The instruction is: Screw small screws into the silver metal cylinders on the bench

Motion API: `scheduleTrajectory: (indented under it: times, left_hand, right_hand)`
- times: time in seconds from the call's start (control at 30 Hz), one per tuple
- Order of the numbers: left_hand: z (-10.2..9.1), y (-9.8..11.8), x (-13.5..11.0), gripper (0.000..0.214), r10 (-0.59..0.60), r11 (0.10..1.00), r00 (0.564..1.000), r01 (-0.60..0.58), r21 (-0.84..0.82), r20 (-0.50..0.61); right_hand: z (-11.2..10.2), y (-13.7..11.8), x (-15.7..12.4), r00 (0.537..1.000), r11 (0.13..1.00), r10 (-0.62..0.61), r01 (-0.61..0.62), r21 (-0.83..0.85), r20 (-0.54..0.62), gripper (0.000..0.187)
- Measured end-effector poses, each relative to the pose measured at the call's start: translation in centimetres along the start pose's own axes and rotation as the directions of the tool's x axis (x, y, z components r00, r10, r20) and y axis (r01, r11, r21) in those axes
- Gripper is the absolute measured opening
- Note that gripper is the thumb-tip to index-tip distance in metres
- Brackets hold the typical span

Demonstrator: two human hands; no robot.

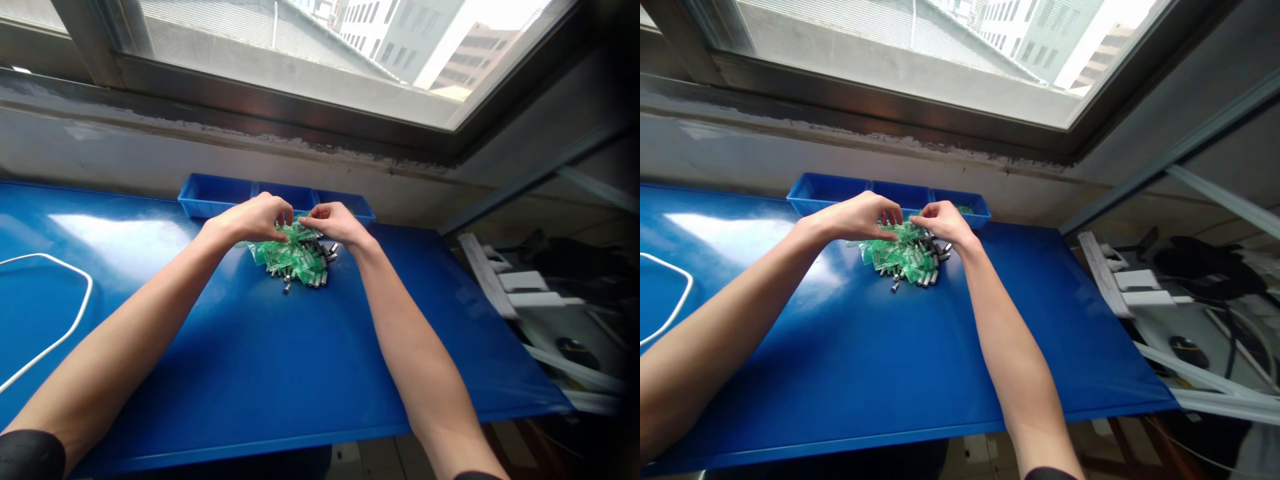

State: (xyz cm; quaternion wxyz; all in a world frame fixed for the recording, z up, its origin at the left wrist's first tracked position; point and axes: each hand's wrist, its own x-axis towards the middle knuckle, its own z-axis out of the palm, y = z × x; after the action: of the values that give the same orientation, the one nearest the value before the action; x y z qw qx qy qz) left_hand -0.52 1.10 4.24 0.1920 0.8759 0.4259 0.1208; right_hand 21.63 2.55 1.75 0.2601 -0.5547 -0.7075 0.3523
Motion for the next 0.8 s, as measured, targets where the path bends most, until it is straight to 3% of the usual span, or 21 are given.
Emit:
scheduleTrajectory:
  times: [0.1,0.2,0.3,0.43,0.53,0.67,0.8]
  left_hand:
    - [-0.1,0.3,-0.1,0.034,-0.018,1.000,1.000,0.018,0.005,-0.012]
    - [0.1,1.0,0.1,0.041,-0.042,0.998,0.993,0.038,-0.041,-0.108]
    - [0.5,1.8,0.3,0.047,-0.070,0.978,0.980,0.030,-0.207,-0.186]
    - [0.9,2.7,0.6,0.053,-0.078,0.862,0.987,-0.005,-0.508,-0.143]
    - [1.2,2.9,0.7,0.053,-0.106,0.780,0.986,0.002,-0.626,-0.128]
    - [1.7,2.9,0.8,0.050,-0.119,0.765,0.983,0.002,-0.644,-0.138]
    - [2.3,3.1,0.9,0.046,-0.151,0.817,0.977,0.037,-0.575,-0.153]
  right_hand:
    - [-1.3,-0.5,-0.4,1.000,0.997,0.003,-0.001,0.077,-0.018,0.047]
    - [-2.9,-1.3,-1.2,0.999,0.995,-0.013,0.016,0.099,-0.031,0.047]
    - [-4.2,-1.9,-2.1,0.998,0.982,-0.056,0.053,0.182,0.014,0.049]
    - [-5.1,-2.1,-2.7,0.996,0.962,-0.077,0.062,0.265,0.047,0.052]
    - [-5.6,-1.8,-3.0,0.991,0.957,-0.082,0.049,0.288,0.106,0.051]
    - [-6.3,-1.3,-3.2,0.978,0.954,-0.111,0.055,0.295,0.179,0.051]
    - [-6.6,-0.8,-3.0,0.979,0.962,-0.137,0.096,0.255,0.151,0.049]
